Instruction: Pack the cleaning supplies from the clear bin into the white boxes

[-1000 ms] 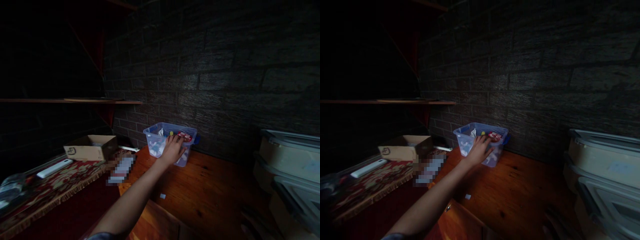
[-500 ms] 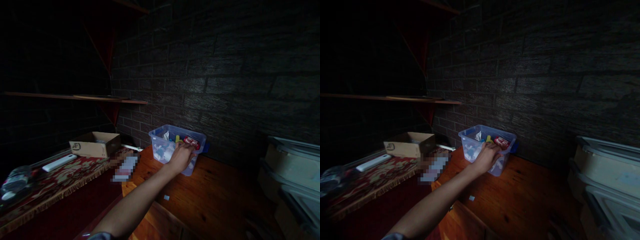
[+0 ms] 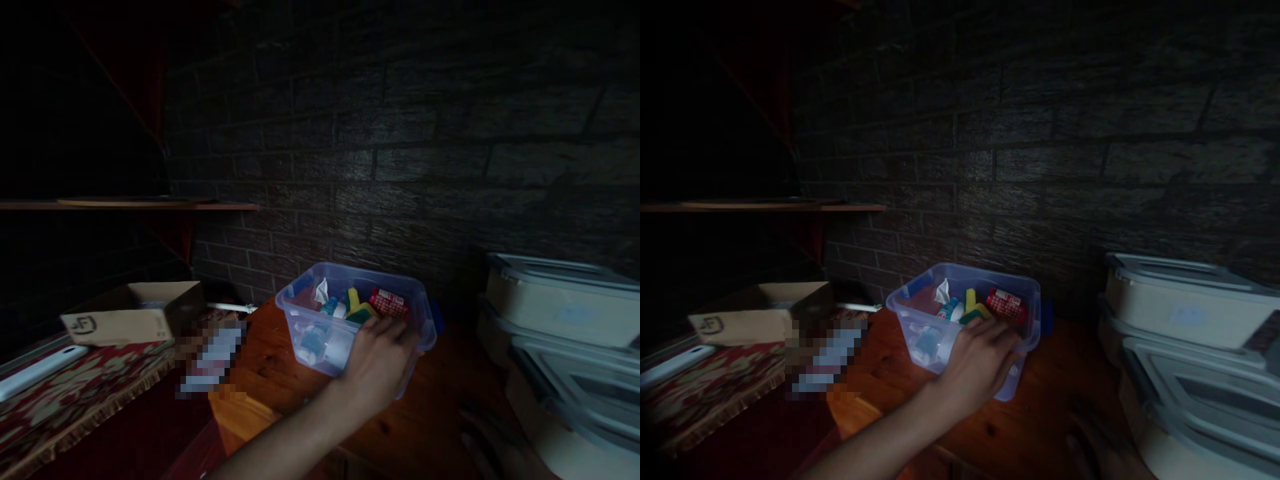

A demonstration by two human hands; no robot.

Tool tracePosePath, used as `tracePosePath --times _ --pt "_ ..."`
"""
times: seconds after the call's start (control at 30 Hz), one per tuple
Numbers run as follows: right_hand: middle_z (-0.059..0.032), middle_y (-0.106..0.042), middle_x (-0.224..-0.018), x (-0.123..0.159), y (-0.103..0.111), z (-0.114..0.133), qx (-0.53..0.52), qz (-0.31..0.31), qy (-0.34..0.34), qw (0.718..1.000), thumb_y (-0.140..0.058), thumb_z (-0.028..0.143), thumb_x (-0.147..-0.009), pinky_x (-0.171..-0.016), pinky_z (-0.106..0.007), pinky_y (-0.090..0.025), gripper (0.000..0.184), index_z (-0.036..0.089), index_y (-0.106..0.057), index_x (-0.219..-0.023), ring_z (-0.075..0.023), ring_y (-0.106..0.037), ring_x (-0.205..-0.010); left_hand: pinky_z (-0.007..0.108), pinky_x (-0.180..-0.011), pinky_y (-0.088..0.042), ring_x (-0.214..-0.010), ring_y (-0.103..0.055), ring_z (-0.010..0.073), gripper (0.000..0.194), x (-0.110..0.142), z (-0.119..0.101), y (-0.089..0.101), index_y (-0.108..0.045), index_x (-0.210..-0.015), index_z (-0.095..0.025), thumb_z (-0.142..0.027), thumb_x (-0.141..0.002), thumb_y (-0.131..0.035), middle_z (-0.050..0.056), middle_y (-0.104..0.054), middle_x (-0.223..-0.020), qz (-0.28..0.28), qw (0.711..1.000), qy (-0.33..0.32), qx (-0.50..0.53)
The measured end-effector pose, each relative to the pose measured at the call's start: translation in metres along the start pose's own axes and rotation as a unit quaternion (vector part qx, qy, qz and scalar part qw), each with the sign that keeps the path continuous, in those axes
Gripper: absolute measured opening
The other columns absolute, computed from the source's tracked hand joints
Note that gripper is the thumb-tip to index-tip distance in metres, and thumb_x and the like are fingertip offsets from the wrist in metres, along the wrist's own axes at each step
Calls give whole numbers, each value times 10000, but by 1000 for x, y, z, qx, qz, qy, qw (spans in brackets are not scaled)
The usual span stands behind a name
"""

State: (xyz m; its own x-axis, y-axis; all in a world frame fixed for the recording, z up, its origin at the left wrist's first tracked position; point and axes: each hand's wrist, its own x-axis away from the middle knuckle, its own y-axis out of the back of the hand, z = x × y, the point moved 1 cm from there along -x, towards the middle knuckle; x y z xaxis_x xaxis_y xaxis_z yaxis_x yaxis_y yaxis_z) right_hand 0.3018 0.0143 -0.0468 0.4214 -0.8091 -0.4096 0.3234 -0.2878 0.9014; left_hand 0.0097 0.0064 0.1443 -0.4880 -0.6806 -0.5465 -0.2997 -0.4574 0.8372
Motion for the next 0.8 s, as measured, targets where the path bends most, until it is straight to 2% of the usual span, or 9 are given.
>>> tracePosePath --times 0.2,0.33,0.43,0.53,0.7,0.8 --pt "-105 -619 -1438 -1 7 10 -13 -9 -32 999 -496 440 -1029 -1082 -468 -558 450 209 -695 -1361 -310 -633 -1292 397 -812 -482 -954 -654 246 169 -4 -14 -4 -635 -999 -224 -332 -1036 -510 55 -705 -1005 -5 1000 -9 -15" --pt "-104 -606 -1458 3 3 9 -22 -4 -38 999 -506 445 -1034 -1106 -504 -536 456 202 -671 -1382 -318 -602 -1329 385 -750 -503 -898 -692 257 318 -5 -7 -6 -648 -1034 -220 -473 -1050 -455 63 -720 -940 7 998 -17 -60" --pt "-97 -588 -1481 4 -1 7 -24 -1 -43 999 -506 445 -1042 -1126 -507 -521 461 207 -646 -1410 -311 -584 -1351 362 -687 -498 -825 -712 263 441 -5 3 -5 -674 -999 -227 -606 -1018 -449 71 -731 -889 23 996 8 -87" --pt "-99 -584 -1486 3 0 9 -31 3 -50 998 -490 438 -1053 -1131 -500 -517 454 212 -640 -1417 -304 -589 -1345 348 -673 -491 -823 -723 271 498 -4 19 -3 -701 -1015 -239 -667 -994 -448 79 -750 -906 23 994 22 -105" --pt "-123 -571 -1495 -4 18 27 -51 15 -83 995 -461 382 -1064 -1162 -505 -475 438 189 -640 -1413 -299 -561 -1370 370 -696 -499 -840 -732 301 491 -2 48 1 -719 -955 -233 -638 -1009 -447 78 -763 -897 17 989 25 -142" --pt "-128 -591 -1471 -11 34 42 -63 19 -92 994 -454 346 -1064 -1167 -480 -461 429 170 -636 -1411 -291 -559 -1363 378 -652 -497 -829 -731 327 456 2 61 2 -733 -1044 -246 -608 -1018 -456 84 -776 -946 17 988 37 -151"
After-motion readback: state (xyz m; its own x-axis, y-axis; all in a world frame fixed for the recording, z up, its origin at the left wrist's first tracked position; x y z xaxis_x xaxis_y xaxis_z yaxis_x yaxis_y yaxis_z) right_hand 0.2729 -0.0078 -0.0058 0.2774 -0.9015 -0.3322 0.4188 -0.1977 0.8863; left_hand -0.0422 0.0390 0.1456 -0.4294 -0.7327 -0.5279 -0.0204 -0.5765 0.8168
